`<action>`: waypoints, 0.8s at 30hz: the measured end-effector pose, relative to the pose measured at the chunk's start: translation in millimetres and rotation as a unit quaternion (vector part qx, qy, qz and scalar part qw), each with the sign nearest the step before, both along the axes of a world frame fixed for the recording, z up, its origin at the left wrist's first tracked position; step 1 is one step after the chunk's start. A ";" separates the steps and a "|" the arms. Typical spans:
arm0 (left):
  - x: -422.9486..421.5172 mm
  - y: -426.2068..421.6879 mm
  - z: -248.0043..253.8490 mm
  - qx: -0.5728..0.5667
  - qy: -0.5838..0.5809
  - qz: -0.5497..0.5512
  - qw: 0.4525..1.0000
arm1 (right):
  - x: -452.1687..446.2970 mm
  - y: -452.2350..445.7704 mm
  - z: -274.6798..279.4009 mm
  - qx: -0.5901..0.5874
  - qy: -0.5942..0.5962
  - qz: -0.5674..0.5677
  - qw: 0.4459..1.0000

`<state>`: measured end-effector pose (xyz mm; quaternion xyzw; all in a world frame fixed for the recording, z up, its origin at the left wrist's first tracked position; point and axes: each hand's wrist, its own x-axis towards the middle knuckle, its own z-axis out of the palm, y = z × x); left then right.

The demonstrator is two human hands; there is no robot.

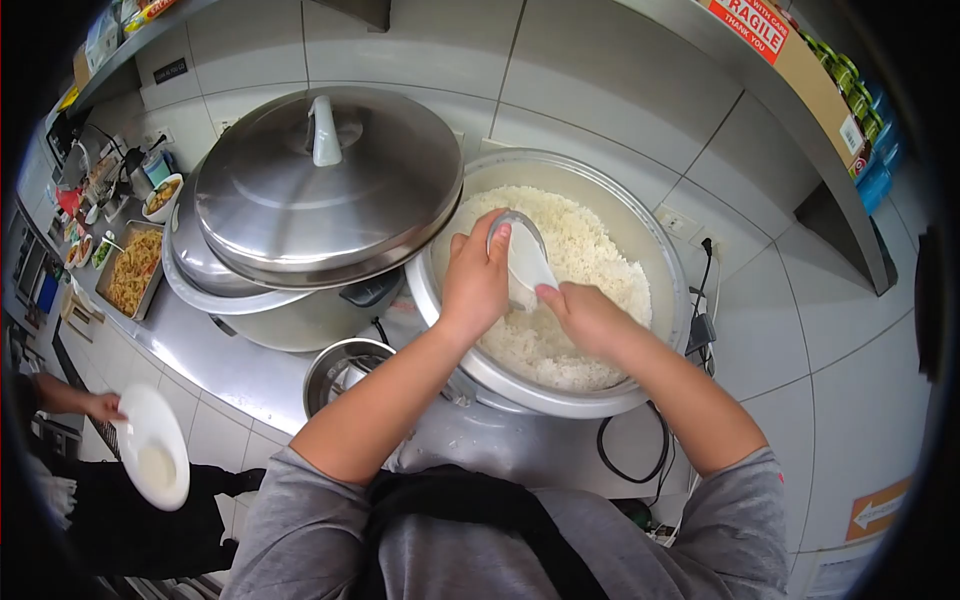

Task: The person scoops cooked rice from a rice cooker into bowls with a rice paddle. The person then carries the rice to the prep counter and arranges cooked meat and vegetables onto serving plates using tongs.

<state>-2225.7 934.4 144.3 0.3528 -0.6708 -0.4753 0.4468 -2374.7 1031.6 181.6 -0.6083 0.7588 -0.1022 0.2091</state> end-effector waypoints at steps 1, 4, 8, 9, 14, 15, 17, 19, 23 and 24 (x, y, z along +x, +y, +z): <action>1.0 0.9 1.0 0.008 -0.002 0.007 1.000 | -5.0 -2.7 5.6 0.001 0.001 0.001 1.000; -10.1 -7.1 -16.3 -0.004 0.152 -0.007 0.988 | -29.3 3.4 43.3 0.027 -0.138 0.017 0.990; -12.6 -6.4 -13.5 0.052 0.242 0.004 0.969 | -36.1 16.5 13.9 0.081 -0.388 -0.228 0.890; -11.3 -4.0 -11.3 0.023 0.197 0.017 0.980 | -23.5 12.3 10.1 0.082 -0.386 -0.226 0.891; 4.0 3.7 5.3 -0.030 0.035 0.042 0.998 | 15.1 -4.4 9.9 0.018 -0.126 -0.071 0.989; 2.8 2.8 3.6 -0.019 0.047 0.047 0.998 | 17.1 -7.0 15.7 0.030 -0.079 -0.035 0.996; -3.1 -0.3 -4.5 -0.011 0.063 0.054 0.997 | 8.5 -0.9 31.0 0.052 -0.108 -0.055 0.991; -11.1 -9.1 -15.5 0.034 0.213 0.018 0.976 | 5.1 15.1 39.3 -0.019 -0.014 0.033 0.999; -5.6 -6.1 -6.8 0.019 0.159 0.006 0.987 | 13.9 8.8 2.2 -0.059 0.130 -0.014 0.990; -1.0 -2.1 -2.9 0.014 0.114 0.005 0.993 | 17.2 3.0 4.3 -0.077 0.156 -0.018 0.985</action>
